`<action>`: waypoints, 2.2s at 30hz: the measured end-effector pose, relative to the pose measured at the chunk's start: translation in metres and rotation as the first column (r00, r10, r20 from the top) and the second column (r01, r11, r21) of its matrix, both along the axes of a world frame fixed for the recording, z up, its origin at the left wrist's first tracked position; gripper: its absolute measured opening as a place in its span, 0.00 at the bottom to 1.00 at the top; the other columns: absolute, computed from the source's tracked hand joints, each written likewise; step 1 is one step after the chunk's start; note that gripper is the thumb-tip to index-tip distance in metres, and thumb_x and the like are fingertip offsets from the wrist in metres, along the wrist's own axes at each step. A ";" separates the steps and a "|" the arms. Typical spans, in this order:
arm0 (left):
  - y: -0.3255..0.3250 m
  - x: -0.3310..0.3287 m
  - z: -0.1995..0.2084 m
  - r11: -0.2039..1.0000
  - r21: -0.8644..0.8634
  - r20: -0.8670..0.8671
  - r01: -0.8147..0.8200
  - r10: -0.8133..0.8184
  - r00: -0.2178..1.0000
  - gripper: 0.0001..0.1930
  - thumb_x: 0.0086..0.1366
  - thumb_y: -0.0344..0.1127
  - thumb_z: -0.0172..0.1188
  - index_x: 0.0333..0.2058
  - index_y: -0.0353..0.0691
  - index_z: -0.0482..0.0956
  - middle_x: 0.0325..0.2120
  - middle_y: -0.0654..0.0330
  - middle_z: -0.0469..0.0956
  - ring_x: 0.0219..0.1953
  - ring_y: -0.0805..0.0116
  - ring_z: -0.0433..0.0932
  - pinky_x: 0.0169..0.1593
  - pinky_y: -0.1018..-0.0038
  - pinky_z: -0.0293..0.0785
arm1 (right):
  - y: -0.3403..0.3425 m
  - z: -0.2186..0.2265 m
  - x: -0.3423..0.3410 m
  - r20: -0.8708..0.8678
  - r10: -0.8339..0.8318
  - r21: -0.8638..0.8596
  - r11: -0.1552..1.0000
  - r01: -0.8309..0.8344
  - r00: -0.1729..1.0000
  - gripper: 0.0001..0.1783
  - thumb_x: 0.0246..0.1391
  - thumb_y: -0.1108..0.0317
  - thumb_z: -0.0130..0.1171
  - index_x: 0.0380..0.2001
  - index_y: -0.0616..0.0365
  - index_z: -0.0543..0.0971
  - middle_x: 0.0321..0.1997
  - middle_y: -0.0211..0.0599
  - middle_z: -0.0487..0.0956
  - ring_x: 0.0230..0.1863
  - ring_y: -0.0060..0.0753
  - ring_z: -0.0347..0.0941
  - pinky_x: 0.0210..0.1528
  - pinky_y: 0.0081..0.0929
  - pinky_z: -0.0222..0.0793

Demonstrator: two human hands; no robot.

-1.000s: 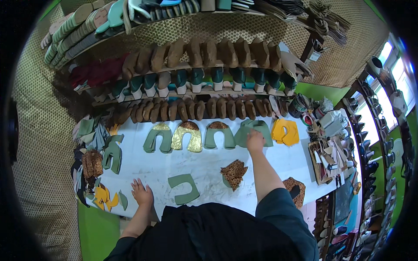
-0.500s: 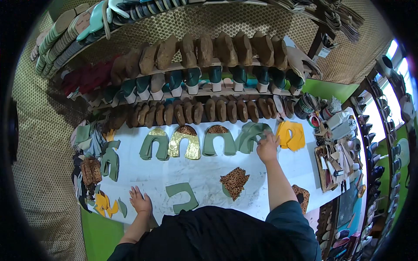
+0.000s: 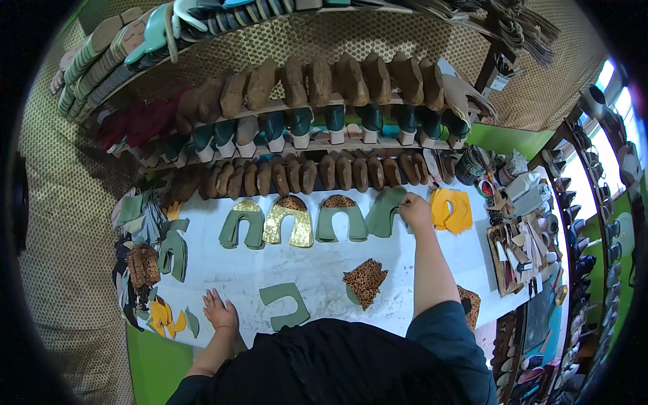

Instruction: The person aligns and presses together cut leather pieces by hand to form the upper part of a shoe.

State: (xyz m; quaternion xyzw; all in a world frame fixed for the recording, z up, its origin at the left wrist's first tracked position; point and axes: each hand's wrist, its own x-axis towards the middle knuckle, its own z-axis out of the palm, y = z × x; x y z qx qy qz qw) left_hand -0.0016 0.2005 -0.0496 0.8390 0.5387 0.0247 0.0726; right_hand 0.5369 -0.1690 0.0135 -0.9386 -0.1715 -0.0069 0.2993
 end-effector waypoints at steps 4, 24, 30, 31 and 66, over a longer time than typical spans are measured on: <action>0.000 -0.001 0.004 1.000 -0.009 0.027 0.003 -0.003 1.000 0.36 0.63 0.43 0.56 0.69 0.43 0.57 0.73 0.54 0.48 0.75 0.50 0.44 0.72 0.46 0.40 | -0.002 0.029 -0.047 0.268 0.113 0.164 0.973 -0.161 0.957 0.03 0.39 0.73 0.64 0.23 0.57 0.80 0.27 0.44 0.81 0.33 0.50 0.78 0.39 0.42 0.73; -0.052 0.076 0.156 0.473 -0.499 0.715 0.726 -0.248 0.654 0.17 0.59 0.48 0.67 0.33 0.38 0.85 0.17 0.57 0.78 0.20 0.70 0.75 0.28 0.69 0.72 | 0.108 0.108 -0.323 0.200 0.777 0.176 0.571 -0.802 0.597 0.07 0.42 0.71 0.66 0.27 0.53 0.78 0.36 0.33 0.80 0.44 0.41 0.75 0.64 0.52 0.58; 0.017 -0.003 0.139 0.680 -0.371 0.558 0.633 -0.382 0.737 0.15 0.59 0.43 0.64 0.38 0.37 0.83 0.24 0.52 0.81 0.26 0.62 0.79 0.35 0.66 0.75 | 0.112 0.098 -0.340 0.152 0.802 0.246 0.535 -0.808 0.578 0.08 0.42 0.72 0.66 0.27 0.54 0.77 0.50 0.38 0.81 0.52 0.45 0.74 0.64 0.47 0.60; 0.028 -0.011 0.147 0.723 -0.354 0.492 0.593 -0.395 0.776 0.15 0.59 0.43 0.63 0.38 0.38 0.82 0.27 0.50 0.81 0.30 0.55 0.80 0.37 0.62 0.75 | 0.113 0.094 -0.340 0.144 0.800 0.257 0.538 -0.803 0.582 0.07 0.42 0.72 0.65 0.27 0.54 0.78 0.46 0.36 0.82 0.50 0.44 0.75 0.63 0.48 0.60; -0.029 0.026 0.024 0.885 -0.210 -0.008 0.416 -0.427 0.904 0.38 0.66 0.48 0.53 0.71 0.39 0.52 0.73 0.46 0.44 0.75 0.41 0.39 0.71 0.38 0.34 | 0.038 0.043 -0.083 -0.241 0.269 0.153 0.959 -0.237 0.933 0.13 0.48 0.65 0.61 0.37 0.55 0.85 0.28 0.44 0.83 0.32 0.42 0.81 0.38 0.35 0.75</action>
